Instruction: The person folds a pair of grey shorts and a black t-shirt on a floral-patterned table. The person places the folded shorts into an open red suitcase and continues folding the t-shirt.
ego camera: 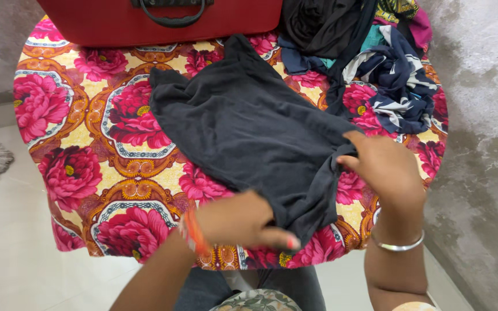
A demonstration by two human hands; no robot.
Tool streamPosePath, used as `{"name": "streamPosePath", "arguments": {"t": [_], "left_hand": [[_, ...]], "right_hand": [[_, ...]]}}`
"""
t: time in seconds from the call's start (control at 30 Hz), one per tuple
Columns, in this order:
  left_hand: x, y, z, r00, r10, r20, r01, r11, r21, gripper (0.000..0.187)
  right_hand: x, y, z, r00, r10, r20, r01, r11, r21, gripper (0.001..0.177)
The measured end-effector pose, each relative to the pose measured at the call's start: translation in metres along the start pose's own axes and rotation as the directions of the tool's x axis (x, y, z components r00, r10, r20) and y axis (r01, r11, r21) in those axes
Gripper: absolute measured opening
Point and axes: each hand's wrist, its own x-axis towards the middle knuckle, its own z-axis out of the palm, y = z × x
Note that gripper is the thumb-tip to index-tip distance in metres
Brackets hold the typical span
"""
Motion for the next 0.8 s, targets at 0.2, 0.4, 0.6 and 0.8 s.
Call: {"name": "streamPosePath", "arguments": {"t": [0.2,0.4,0.6,0.8], "left_hand": [[0.041,-0.105,-0.041,0.882,-0.391,-0.264,0.239,0.852,-0.465,0.038],[0.024,-0.203,-0.019,0.592,-0.2,-0.78,0.474,0.87,0.137,0.038],[-0.005,-0.252,-0.01,0.517,-0.387,-0.764,0.762,0.614,0.205,0.06],[-0.016,-0.252,-0.016,0.535,-0.496,-0.684,0.802,0.552,0.227,0.062]], "right_hand": [[0.046,-0.086,0.027,0.745,-0.595,-0.302,0.665,0.627,0.406,0.071],[0.104,-0.126,0.114,0.751,-0.659,-0.046,0.624,0.685,0.377,0.094],[0.081,-0.128,0.117,0.709,-0.7,0.086,0.665,0.704,0.248,0.097],[0.059,-0.132,0.089,0.606,-0.771,0.197,0.716,0.636,0.287,0.104]]}}
